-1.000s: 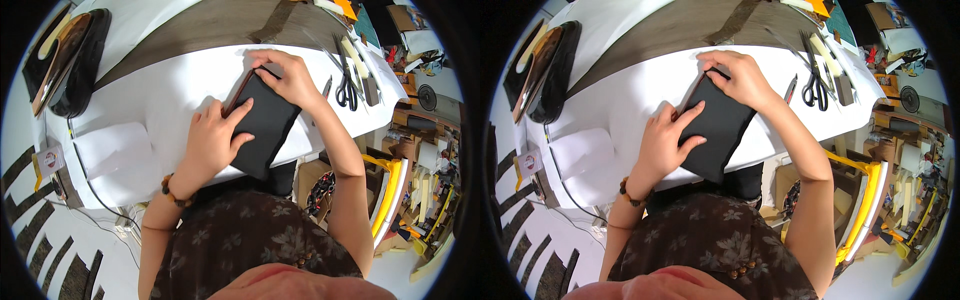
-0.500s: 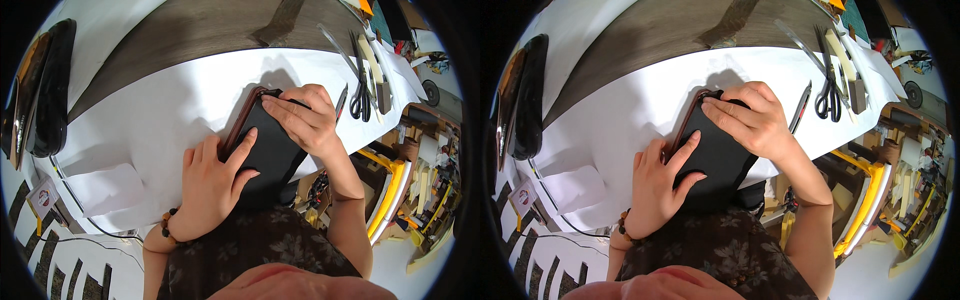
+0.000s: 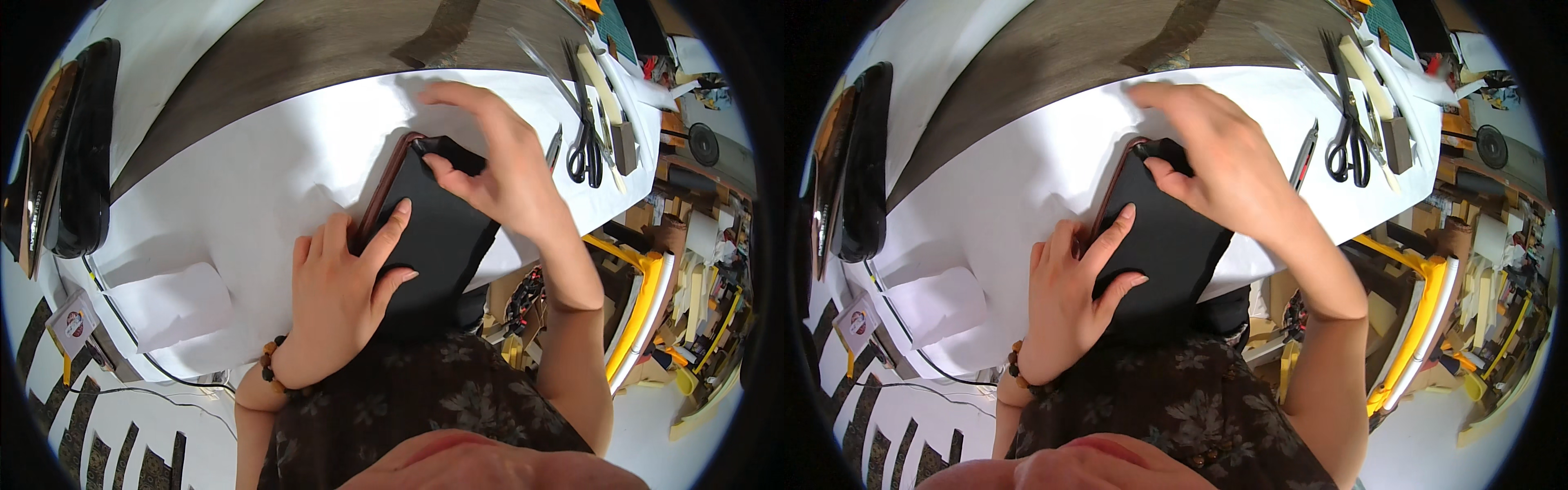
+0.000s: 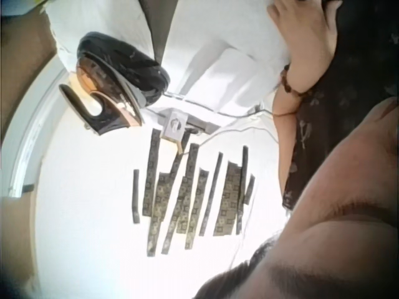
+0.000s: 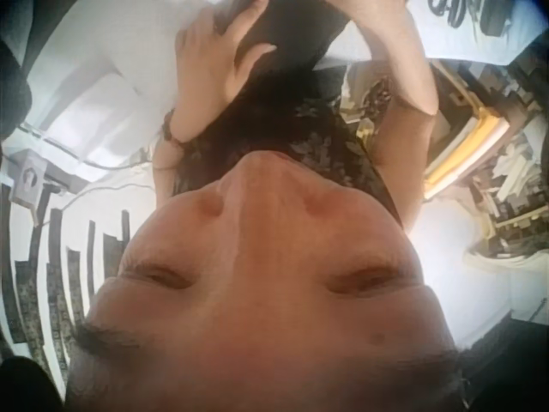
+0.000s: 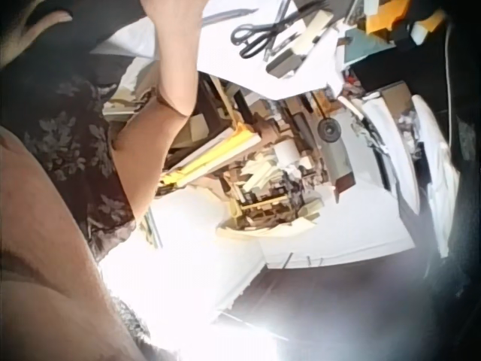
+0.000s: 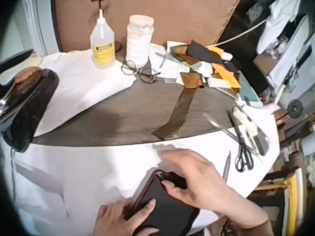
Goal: The person folds a black fabric piece on a white work surface, aligning edges and smoothing creases. The person then uses a red marking tool to draw lines on the folded fabric.
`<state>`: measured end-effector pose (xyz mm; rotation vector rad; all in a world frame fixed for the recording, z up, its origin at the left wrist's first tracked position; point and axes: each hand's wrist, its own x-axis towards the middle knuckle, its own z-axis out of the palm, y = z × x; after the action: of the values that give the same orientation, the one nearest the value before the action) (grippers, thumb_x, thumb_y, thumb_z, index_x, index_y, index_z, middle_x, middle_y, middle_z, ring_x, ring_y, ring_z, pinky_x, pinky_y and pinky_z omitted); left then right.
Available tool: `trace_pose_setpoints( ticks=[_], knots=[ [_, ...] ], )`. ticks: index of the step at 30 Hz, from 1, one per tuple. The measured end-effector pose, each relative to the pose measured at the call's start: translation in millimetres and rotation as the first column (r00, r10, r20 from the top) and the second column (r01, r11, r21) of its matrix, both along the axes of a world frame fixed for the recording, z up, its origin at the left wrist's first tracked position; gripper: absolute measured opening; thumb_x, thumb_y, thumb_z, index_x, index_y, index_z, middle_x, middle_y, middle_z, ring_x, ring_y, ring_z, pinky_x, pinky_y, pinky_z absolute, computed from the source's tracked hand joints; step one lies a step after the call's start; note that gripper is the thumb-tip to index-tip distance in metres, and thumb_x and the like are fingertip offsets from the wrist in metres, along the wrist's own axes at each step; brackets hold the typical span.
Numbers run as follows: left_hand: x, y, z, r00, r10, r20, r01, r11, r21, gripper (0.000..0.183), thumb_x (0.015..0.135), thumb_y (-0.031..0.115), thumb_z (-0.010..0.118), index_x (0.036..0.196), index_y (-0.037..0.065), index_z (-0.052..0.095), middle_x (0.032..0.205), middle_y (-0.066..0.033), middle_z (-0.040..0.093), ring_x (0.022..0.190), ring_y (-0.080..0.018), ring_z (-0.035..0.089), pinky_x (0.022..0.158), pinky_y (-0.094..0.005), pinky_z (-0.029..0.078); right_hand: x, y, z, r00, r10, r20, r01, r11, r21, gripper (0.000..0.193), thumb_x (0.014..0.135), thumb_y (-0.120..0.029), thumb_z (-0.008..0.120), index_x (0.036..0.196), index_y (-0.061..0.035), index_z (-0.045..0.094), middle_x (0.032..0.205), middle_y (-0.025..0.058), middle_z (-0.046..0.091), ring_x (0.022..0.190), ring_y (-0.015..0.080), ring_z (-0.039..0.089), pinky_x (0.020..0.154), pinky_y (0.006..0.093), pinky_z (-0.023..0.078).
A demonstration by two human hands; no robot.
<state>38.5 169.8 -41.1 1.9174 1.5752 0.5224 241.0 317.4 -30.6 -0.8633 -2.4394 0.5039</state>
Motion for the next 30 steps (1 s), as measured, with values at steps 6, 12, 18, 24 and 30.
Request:
trace_pose_setpoints(
  ticks=[6,12,18,24,30],
  knots=[
    [2.3,-3.4,0.3,0.999,0.031,0.034,-0.033,0.998,0.058,0.061,0.086,0.034,0.079,0.144,0.023,0.062,0.095,-0.0096,0.049,0.083,-0.0272,0.053,0.078,-0.0387,0.04,-17.6,11.8,22.7,0.908,0.2,0.369,-0.159,0.977,-0.139,0.064,0.076,0.004,0.068,0.137,-0.0111,0.054,0.097,0.0128,0.074,0.082,0.037,0.071,0.072,0.0431,0.059],
    [4.0,-7.9,-6.2,0.998,0.038,0.046,-0.042,0.994,0.103,0.063,0.084,0.034,0.08,0.143,0.021,0.063,0.093,-0.0089,0.048,0.083,-0.0269,0.053,0.077,-0.0388,0.04,-5.0,28.5,5.5,0.986,0.132,0.105,-0.108,0.972,-0.207,0.057,0.082,0.006,0.067,0.135,-0.0116,0.055,0.101,0.0138,0.073,0.092,0.0296,0.074,0.08,0.0361,0.06],
    [4.3,-9.0,-14.2,0.997,0.036,0.07,-0.047,0.985,0.164,0.064,0.084,0.039,0.081,0.142,0.017,0.064,0.092,-0.0088,0.049,0.081,-0.0267,0.051,0.074,-0.0375,0.043,-10.5,14.0,8.7,0.959,0.171,0.225,-0.15,0.983,-0.106,0.061,0.081,0.001,0.073,0.137,-0.011,0.052,0.096,0.0157,0.073,0.092,0.0348,0.072,0.083,0.0426,0.058],
    [5.0,-9.4,-15.3,0.997,0.037,0.07,-0.047,0.988,0.149,0.061,0.083,0.036,0.082,0.14,0.022,0.065,0.092,-0.0089,0.053,0.084,-0.0268,0.057,0.08,-0.04,0.042,-30.6,22.9,18.6,0.858,0.267,0.438,-0.268,0.962,-0.061,0.053,0.076,0.007,0.065,0.124,-0.0079,0.052,0.073,0.0182,0.063,0.067,0.0391,0.062,0.063,0.0483,0.048],
    [6.7,-13.0,-14.8,0.998,0.059,0.022,-0.062,0.986,0.155,0.062,0.084,0.038,0.081,0.141,0.02,0.065,0.091,-0.0083,0.053,0.086,-0.0264,0.055,0.081,-0.0405,0.043,-32.1,21.7,8.6,0.883,0.28,0.376,-0.214,0.955,-0.207,0.052,0.076,0.009,0.063,0.124,-0.007,0.051,0.075,0.0156,0.063,0.07,0.037,0.063,0.066,0.0474,0.049]
  ],
)
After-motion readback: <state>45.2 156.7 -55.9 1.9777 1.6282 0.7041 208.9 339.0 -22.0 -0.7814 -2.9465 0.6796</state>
